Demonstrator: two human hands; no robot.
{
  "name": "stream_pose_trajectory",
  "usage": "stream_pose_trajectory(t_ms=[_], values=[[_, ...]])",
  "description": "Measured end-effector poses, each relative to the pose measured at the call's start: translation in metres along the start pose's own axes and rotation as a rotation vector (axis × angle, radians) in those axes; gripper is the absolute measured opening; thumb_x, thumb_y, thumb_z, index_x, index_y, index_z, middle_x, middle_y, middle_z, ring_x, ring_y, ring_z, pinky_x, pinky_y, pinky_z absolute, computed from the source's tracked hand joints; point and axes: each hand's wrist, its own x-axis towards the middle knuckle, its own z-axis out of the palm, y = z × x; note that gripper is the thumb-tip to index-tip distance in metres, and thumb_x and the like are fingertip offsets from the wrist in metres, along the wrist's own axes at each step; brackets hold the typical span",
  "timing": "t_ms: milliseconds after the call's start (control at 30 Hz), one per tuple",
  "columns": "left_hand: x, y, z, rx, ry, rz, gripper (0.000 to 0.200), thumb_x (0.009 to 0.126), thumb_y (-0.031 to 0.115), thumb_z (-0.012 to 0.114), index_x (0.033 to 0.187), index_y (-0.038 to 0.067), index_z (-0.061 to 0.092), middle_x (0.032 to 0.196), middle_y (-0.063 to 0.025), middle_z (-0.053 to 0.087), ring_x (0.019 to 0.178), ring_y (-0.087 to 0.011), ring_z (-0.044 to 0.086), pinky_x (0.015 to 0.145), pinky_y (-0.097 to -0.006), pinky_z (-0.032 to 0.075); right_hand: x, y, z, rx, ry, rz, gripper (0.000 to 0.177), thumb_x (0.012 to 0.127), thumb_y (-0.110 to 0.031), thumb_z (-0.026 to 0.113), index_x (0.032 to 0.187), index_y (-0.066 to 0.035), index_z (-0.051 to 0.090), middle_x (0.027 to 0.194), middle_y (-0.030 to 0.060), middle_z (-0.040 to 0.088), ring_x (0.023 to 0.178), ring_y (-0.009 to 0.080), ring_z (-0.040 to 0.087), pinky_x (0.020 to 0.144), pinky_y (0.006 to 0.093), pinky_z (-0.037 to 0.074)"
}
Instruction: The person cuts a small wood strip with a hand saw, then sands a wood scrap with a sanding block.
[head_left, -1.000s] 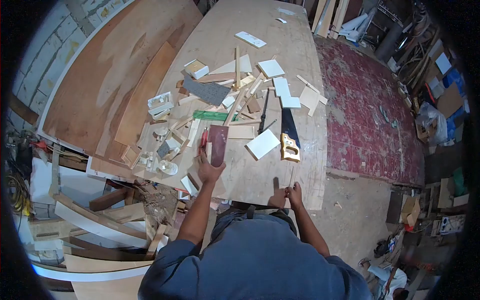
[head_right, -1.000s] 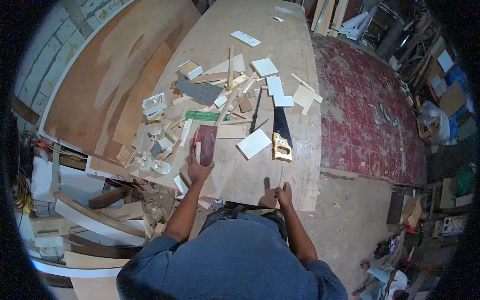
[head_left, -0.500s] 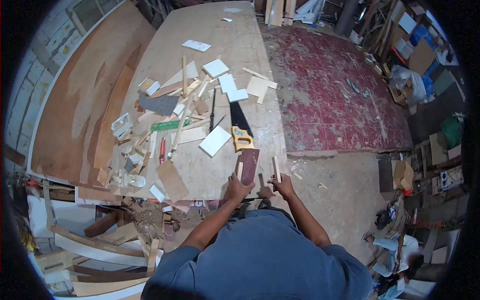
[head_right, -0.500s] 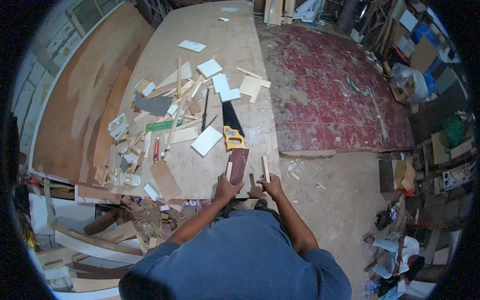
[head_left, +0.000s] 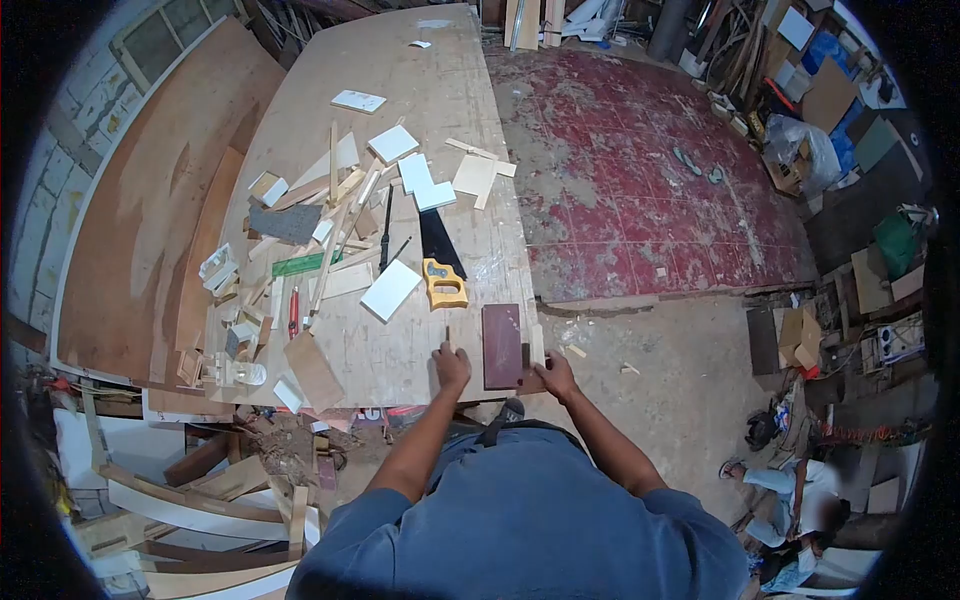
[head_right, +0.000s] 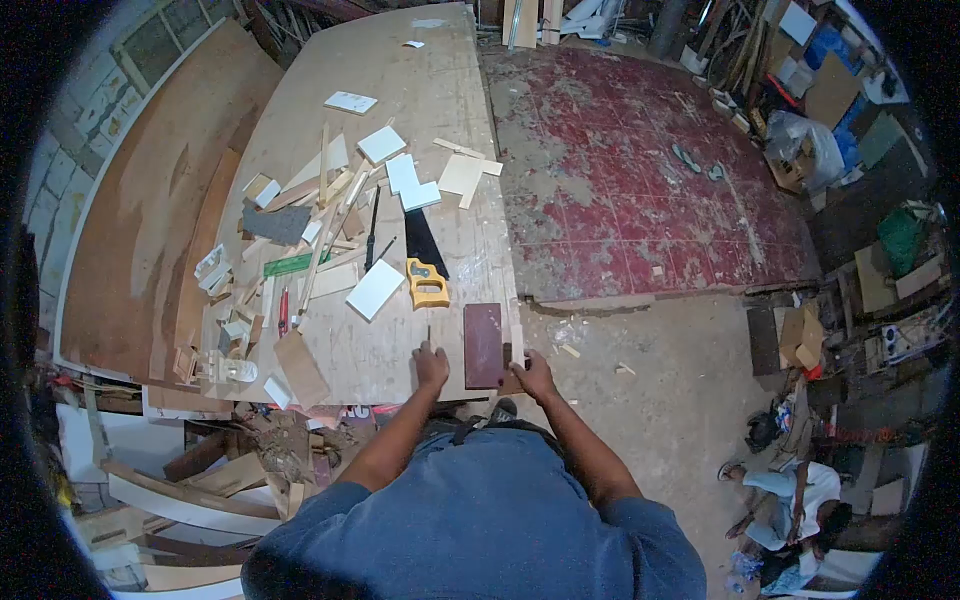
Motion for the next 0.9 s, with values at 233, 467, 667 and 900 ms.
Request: stream_pose_trajectory(t_ms=[233, 467, 667, 900], values=[[0.024, 0.01, -0.065, 0.204, 0.062, -0.018, 0.05, 0.079, 0.015, 0.063, 0.124, 0.0, 0.049, 0.121, -0.024, 0.049, 0.114, -0.0422, 0.048, 0.098, -0.0512, 0.041, 0.025, -0.017, 0.024, 0.037, -0.168, 0.156, 0.043, 0.08, -0.019, 0.074, 0.115, 0.003, 0.058, 0.093, 0.0169, 0.067, 0.085, 0.0251, 0.067, 0.075, 0.0369, 0.053], [0.012, 0.034, -0.049, 0.513, -0.314, 0.603, 0.096, 0.074, 0.039, 0.074, 0.147, 0.001, 0.025, 0.152, -0.0267, 0.022, 0.14, -0.0441, 0.023, 0.11, -0.0581, 0.026, 0.04, -0.05, 0.046, -0.324, 0.026, -0.079, 0.041, 0.08, -0.027, 0.075, 0.105, 0.001, 0.058, 0.086, 0.0225, 0.066, 0.078, 0.0388, 0.067, 0.07, 0.0465, 0.054], [0.019, 0.066, -0.029, 0.679, -0.703, 0.693, 0.139, 0.058, 0.061, 0.081, 0.153, 0.003, -0.002, 0.159, -0.0254, 0.0, 0.147, -0.0444, 0.006, 0.109, -0.07, 0.017, 0.052, -0.072, 0.063, -0.707, -0.05, 0.178, 0.045, 0.089, -0.046, 0.058, 0.103, -0.004, 0.062, 0.08, 0.0203, 0.068, 0.074, 0.0382, 0.069, 0.063, 0.0492, 0.055], [0.02, 0.107, -0.046, 1.016, -0.81, 0.699, 0.146, 0.052, 0.062, 0.085, 0.153, 0.001, -0.001, 0.16, -0.0233, -0.009, 0.148, -0.0428, 0.0, 0.11, -0.0708, 0.012, 0.046, -0.045, 0.087, -0.677, -0.006, 0.231, 0.037, 0.092, -0.043, 0.052, 0.093, -0.007, 0.059, 0.073, 0.0184, 0.068, 0.066, 0.036, 0.069, 0.059, 0.05, 0.054]])
